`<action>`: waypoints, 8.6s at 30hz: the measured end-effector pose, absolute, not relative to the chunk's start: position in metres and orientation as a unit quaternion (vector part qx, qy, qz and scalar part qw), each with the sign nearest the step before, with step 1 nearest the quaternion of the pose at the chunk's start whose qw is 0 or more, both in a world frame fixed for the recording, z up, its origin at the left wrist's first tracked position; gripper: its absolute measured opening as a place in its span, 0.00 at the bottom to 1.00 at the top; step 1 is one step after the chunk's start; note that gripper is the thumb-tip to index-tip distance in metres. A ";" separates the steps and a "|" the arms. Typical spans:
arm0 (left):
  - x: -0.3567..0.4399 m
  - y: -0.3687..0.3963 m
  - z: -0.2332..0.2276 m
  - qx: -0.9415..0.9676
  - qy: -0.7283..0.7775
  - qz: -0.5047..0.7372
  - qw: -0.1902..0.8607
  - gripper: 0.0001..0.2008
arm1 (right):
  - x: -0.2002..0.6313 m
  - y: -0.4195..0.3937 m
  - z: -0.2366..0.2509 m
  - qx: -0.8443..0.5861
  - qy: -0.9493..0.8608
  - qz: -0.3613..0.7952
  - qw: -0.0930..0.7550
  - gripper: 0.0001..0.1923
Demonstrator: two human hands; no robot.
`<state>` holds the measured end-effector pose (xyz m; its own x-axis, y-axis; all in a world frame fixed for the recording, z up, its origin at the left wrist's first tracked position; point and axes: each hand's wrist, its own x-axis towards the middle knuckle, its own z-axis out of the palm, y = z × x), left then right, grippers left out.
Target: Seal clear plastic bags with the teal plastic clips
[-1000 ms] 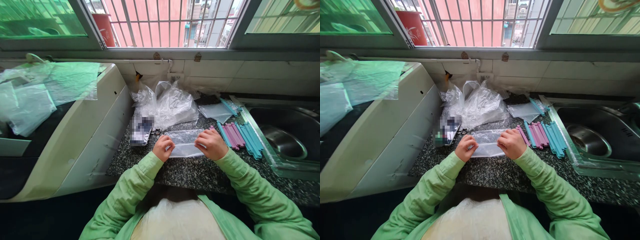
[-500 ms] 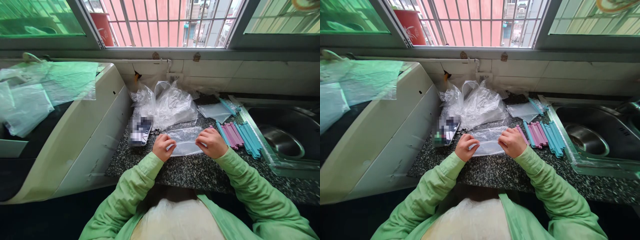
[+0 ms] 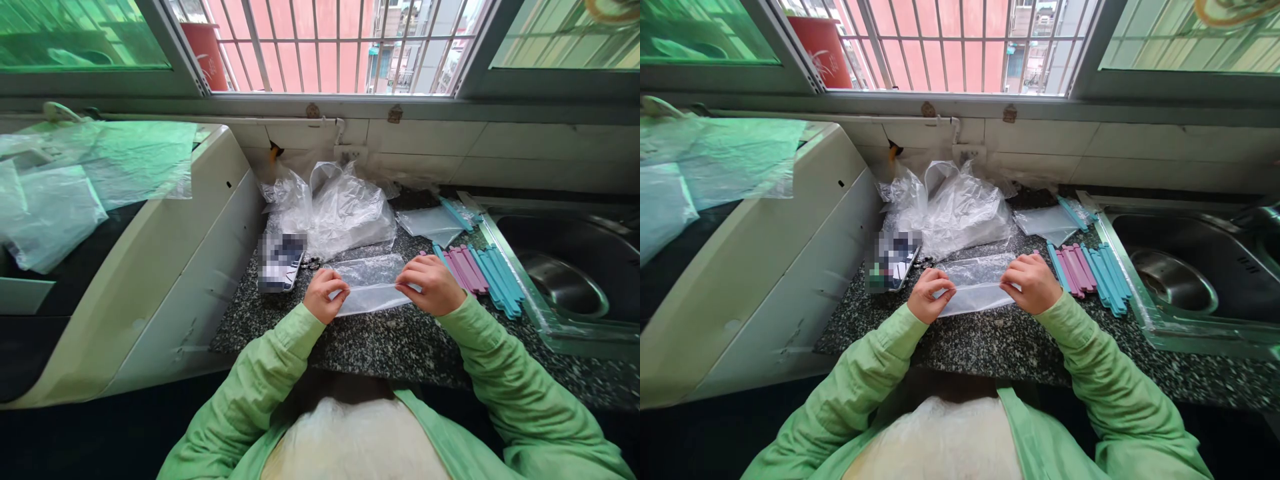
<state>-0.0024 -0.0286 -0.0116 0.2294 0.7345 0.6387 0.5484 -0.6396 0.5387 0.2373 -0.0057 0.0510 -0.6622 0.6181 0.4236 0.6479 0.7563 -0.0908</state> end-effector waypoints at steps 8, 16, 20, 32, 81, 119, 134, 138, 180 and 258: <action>-0.001 -0.029 -0.014 0.789 0.434 0.424 0.101 0.06 | 0.241 -0.005 0.052 -0.345 -0.911 -0.034 0.224 0.09; 0.001 -0.032 -0.015 0.789 0.475 0.389 -0.014 0.05 | 0.233 -0.007 0.048 -0.342 -0.912 -0.044 0.224 0.08; 0.001 -0.031 -0.013 0.790 0.448 0.418 -0.009 0.05 | 0.231 -0.009 0.048 -0.339 -0.912 -0.036 0.227 0.08; 0.000 -0.032 -0.013 0.793 0.436 0.426 0.024 0.05 | 0.231 -0.009 0.048 -0.332 -0.914 -0.023 0.233 0.08; 0.001 -0.034 -0.008 0.801 0.422 0.424 0.023 0.06 | 0.218 -0.015 0.048 -0.328 -0.914 -0.025 0.238 0.08; 0.004 -0.032 -0.003 0.788 0.422 0.442 0.072 0.06 | 0.228 -0.012 0.050 -0.330 -0.895 0.020 0.301 0.05; 0.001 -0.032 -0.005 0.774 0.432 0.455 0.086 0.05 | 0.233 -0.009 0.051 -0.344 -0.874 0.056 0.338 0.05; 0.002 -0.033 -0.004 0.776 0.441 0.444 0.076 0.04 | 0.231 -0.010 0.051 -0.343 -0.874 0.051 0.342 0.05; 0.015 -0.033 -0.001 0.778 0.386 0.488 0.089 0.05 | 0.227 -0.012 0.049 -0.306 -0.876 0.061 0.367 0.04; 0.018 -0.034 0.000 0.756 0.426 0.476 0.142 0.04 | 0.215 -0.017 0.040 -0.309 -0.871 0.093 0.371 0.03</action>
